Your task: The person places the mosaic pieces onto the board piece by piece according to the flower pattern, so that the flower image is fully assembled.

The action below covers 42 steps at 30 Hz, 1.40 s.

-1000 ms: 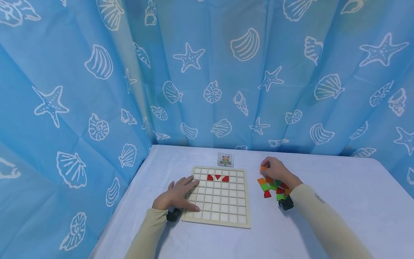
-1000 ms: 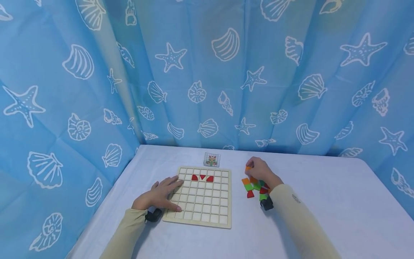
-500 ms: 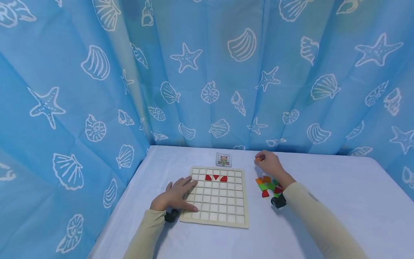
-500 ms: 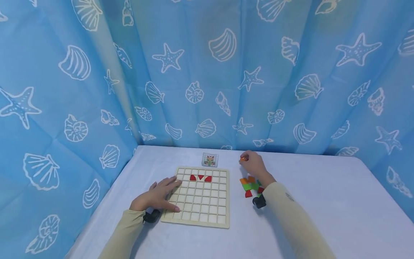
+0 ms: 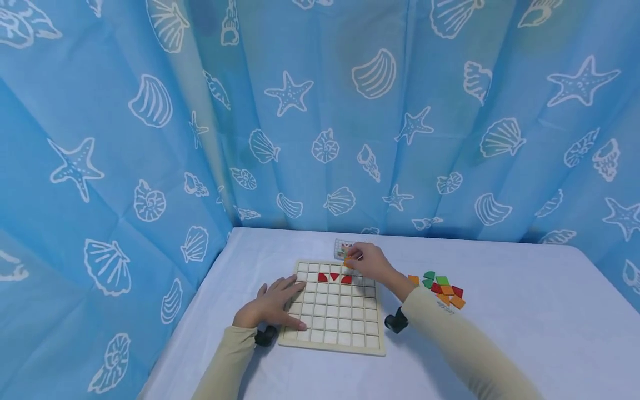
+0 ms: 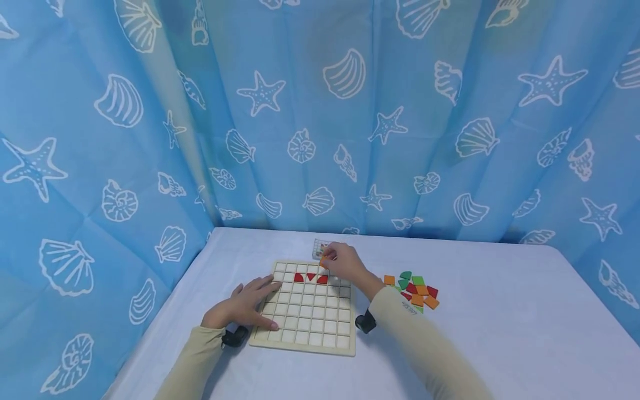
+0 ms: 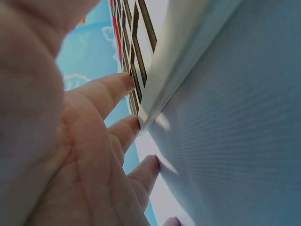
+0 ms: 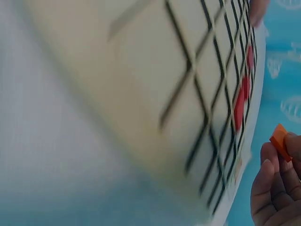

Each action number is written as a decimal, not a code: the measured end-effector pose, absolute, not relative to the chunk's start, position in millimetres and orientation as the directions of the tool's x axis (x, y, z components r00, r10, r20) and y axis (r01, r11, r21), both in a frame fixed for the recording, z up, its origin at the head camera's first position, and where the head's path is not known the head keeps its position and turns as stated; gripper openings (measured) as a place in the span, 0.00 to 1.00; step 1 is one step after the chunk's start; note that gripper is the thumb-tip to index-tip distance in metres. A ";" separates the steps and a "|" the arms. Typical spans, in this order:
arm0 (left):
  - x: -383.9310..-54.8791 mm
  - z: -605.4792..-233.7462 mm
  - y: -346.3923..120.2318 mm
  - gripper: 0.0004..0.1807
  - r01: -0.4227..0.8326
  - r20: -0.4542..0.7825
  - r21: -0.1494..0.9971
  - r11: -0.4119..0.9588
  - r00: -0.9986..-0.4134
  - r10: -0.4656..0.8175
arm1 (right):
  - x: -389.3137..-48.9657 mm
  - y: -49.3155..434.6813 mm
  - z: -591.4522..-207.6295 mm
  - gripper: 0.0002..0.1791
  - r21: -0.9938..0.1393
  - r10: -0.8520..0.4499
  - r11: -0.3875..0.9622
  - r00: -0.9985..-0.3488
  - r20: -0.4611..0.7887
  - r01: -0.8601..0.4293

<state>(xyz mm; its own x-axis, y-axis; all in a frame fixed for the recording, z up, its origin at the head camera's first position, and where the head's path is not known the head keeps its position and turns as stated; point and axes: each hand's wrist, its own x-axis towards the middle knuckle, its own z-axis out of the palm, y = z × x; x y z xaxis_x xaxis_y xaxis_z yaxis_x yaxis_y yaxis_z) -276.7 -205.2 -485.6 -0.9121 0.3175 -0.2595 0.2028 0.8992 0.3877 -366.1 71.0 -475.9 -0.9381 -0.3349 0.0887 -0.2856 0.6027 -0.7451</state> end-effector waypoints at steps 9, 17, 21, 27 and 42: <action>-275.8 -486.1 -207.7 0.58 0.206 -0.264 0.378 0.903 -0.910 0.319 | -349.7 34.3 -479.6 0.06 -0.765 -0.447 0.544 -0.891 0.082 -0.344; -275.7 -485.0 -207.5 0.57 0.225 -0.250 0.391 0.893 -0.907 0.338 | -343.4 22.7 -481.1 0.05 -0.786 -0.477 0.520 -0.877 0.058 -0.335; -277.9 -483.6 -206.1 0.57 0.229 -0.248 0.388 0.893 -0.907 0.340 | -341.4 21.6 -482.1 0.04 -0.778 -0.488 0.528 -0.872 0.052 -0.341; -280.1 -481.6 -205.0 0.57 0.221 -0.260 0.386 0.896 -0.906 0.335 | -341.3 19.4 -483.3 0.03 -0.758 -0.494 0.542 -0.867 0.064 -0.364; -276.0 -481.0 -205.3 0.57 0.217 -0.264 0.382 0.898 -0.906 0.332 | -338.5 14.8 -490.5 0.05 -0.702 -0.501 0.609 -0.865 0.022 -0.370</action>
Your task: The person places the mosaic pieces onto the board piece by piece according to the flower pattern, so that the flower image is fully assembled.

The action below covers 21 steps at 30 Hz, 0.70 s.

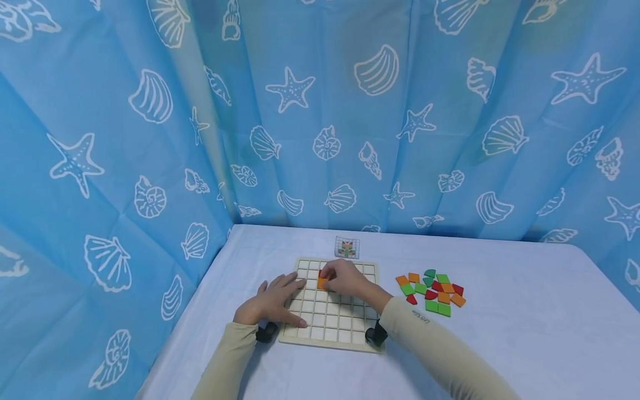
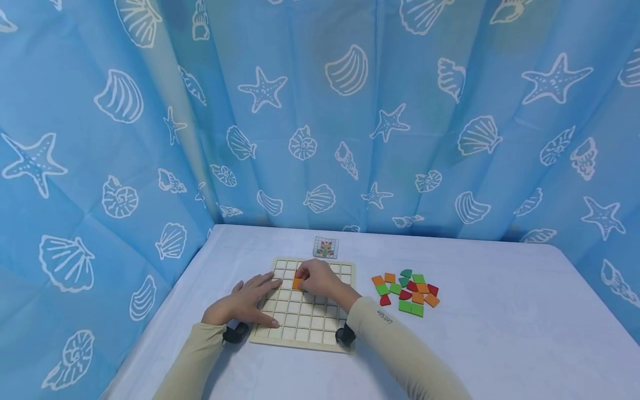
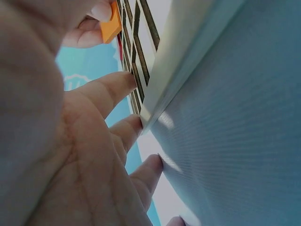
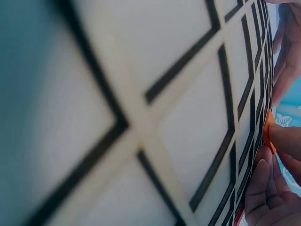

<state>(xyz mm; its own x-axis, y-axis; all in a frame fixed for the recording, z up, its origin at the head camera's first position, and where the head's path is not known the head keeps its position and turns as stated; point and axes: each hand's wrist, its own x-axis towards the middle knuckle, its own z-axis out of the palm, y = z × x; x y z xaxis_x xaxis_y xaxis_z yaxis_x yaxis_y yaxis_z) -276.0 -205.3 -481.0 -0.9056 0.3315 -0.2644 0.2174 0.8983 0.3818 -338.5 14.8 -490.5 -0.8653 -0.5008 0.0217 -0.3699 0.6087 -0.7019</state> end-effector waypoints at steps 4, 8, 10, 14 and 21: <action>-276.2 -481.1 -204.9 0.57 0.211 -0.270 0.380 0.901 -0.906 0.326 | -336.3 14.1 -488.7 0.06 -0.687 -0.506 0.623 -0.862 0.009 -0.373; -276.5 -480.8 -203.8 0.57 0.208 -0.272 0.375 0.903 -0.907 0.322 | -335.4 14.1 -488.6 0.07 -0.677 -0.490 0.641 -0.872 0.003 -0.362; -276.9 -480.9 -203.0 0.57 0.208 -0.272 0.373 0.904 -0.907 0.321 | -335.6 14.3 -488.4 0.05 -0.676 -0.476 0.648 -0.879 -0.001 -0.351; -276.9 -481.1 -202.1 0.57 0.209 -0.275 0.370 0.905 -0.906 0.322 | -336.0 14.7 -488.6 0.03 -0.663 -0.477 0.657 -0.879 0.004 -0.360; -277.1 -480.3 -203.4 0.57 0.204 -0.288 0.365 0.909 -0.903 0.318 | -336.9 14.9 -488.5 0.05 -0.664 -0.473 0.664 -0.881 -0.017 -0.344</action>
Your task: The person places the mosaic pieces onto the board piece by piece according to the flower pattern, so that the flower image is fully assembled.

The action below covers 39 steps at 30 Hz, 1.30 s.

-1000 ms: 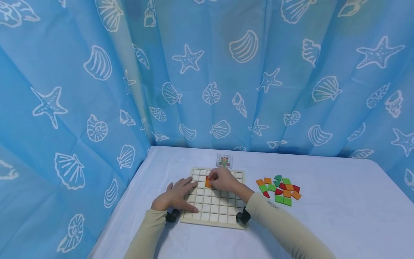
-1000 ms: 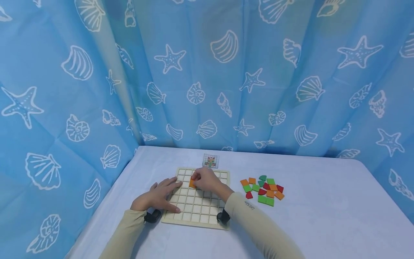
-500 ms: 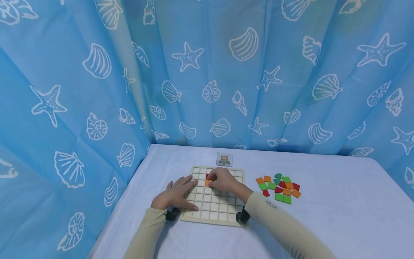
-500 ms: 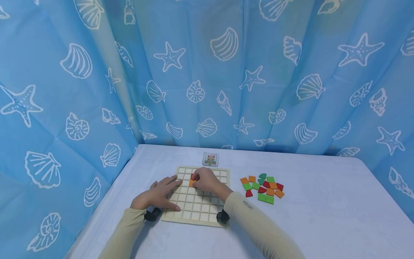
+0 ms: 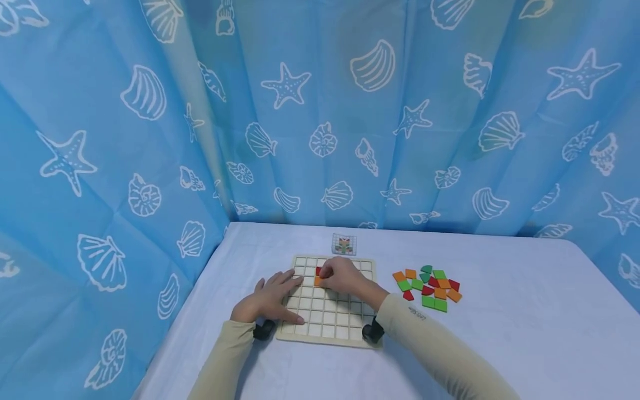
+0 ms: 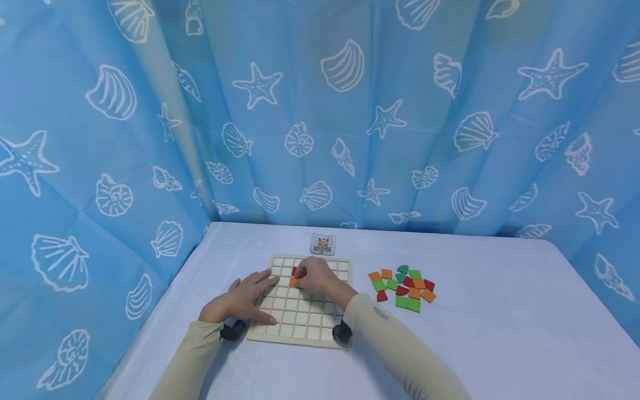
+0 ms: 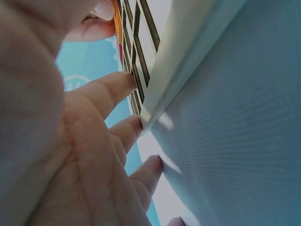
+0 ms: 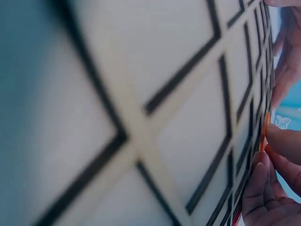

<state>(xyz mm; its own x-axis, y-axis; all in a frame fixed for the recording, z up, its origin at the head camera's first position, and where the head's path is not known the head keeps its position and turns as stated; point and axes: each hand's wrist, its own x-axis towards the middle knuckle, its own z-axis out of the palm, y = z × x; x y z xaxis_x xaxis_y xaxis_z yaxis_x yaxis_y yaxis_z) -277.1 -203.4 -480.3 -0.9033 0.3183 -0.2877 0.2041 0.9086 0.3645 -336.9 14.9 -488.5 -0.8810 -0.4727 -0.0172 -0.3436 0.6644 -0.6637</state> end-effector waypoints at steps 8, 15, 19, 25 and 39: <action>-280.9 -480.0 -200.8 0.57 0.222 -0.275 0.370 0.902 -0.901 0.335 | -336.4 32.6 -478.4 0.10 -0.721 -0.511 0.595 -0.860 0.000 -0.354; -281.3 -483.4 -196.9 0.58 0.212 -0.271 0.379 0.901 -0.905 0.327 | -337.1 65.7 -473.3 0.12 -0.775 -0.501 0.546 -0.865 0.002 -0.318; -279.9 -482.8 -195.8 0.58 0.207 -0.275 0.381 0.901 -0.905 0.324 | -336.4 85.5 -472.8 0.12 -0.772 -0.457 0.565 -0.889 0.001 -0.291; -276.9 -484.4 -198.1 0.58 0.198 -0.269 0.386 0.901 -0.910 0.315 | -336.8 113.0 -474.8 0.13 -0.752 -0.371 0.615 -0.929 -0.010 -0.237; -275.4 -484.6 -202.9 0.59 0.194 -0.264 0.397 0.897 -0.912 0.314 | -338.9 169.8 -474.9 0.15 -0.695 -0.226 0.710 -0.972 -0.069 -0.115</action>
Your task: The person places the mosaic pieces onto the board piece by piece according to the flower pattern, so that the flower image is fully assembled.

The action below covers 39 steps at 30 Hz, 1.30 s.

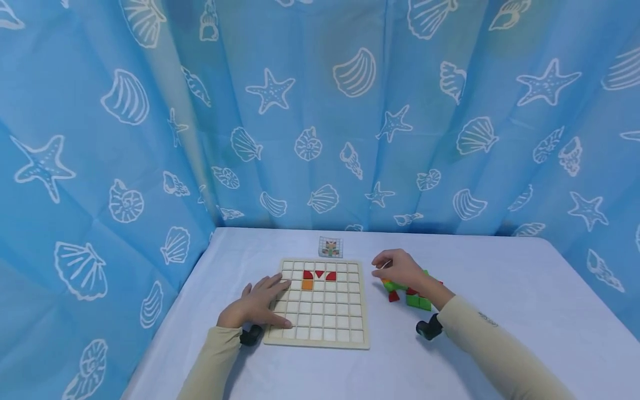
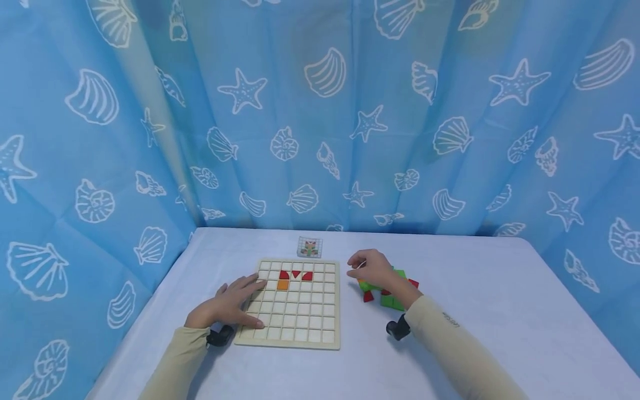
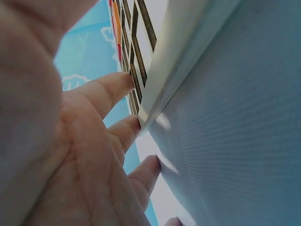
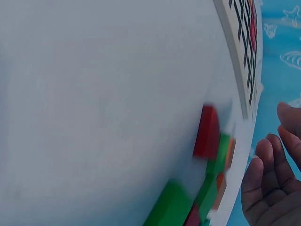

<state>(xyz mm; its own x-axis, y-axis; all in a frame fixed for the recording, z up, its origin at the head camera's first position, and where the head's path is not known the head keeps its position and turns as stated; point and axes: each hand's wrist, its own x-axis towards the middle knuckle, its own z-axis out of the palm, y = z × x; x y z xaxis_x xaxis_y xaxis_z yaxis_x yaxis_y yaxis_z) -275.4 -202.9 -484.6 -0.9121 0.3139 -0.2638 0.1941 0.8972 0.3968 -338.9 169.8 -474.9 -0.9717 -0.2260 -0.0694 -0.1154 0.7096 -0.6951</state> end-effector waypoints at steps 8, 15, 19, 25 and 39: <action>-274.9 -487.1 -202.6 0.59 0.192 -0.264 0.401 0.895 -0.912 0.314 | -340.4 195.5 -476.4 0.20 -0.742 -0.175 0.668 -0.981 -0.089 -0.052; -275.9 -487.4 -205.5 0.59 0.187 -0.263 0.394 0.900 -0.915 0.306 | -344.7 200.3 -482.1 0.19 -0.757 -0.179 0.652 -0.979 -0.096 -0.045; -276.9 -486.9 -205.4 0.58 0.199 -0.258 0.398 0.896 -0.912 0.318 | -344.2 199.0 -484.9 0.17 -0.749 -0.198 0.660 -0.975 -0.104 -0.054; -276.6 -486.7 -204.7 0.58 0.213 -0.253 0.394 0.894 -0.910 0.329 | -341.5 195.7 -490.8 0.14 -0.689 -0.258 0.713 -0.962 -0.088 -0.129; -277.5 -486.6 -203.4 0.57 0.198 -0.259 0.394 0.898 -0.913 0.315 | -353.7 187.7 -495.1 0.13 -0.565 -0.212 0.815 -0.974 -0.083 -0.129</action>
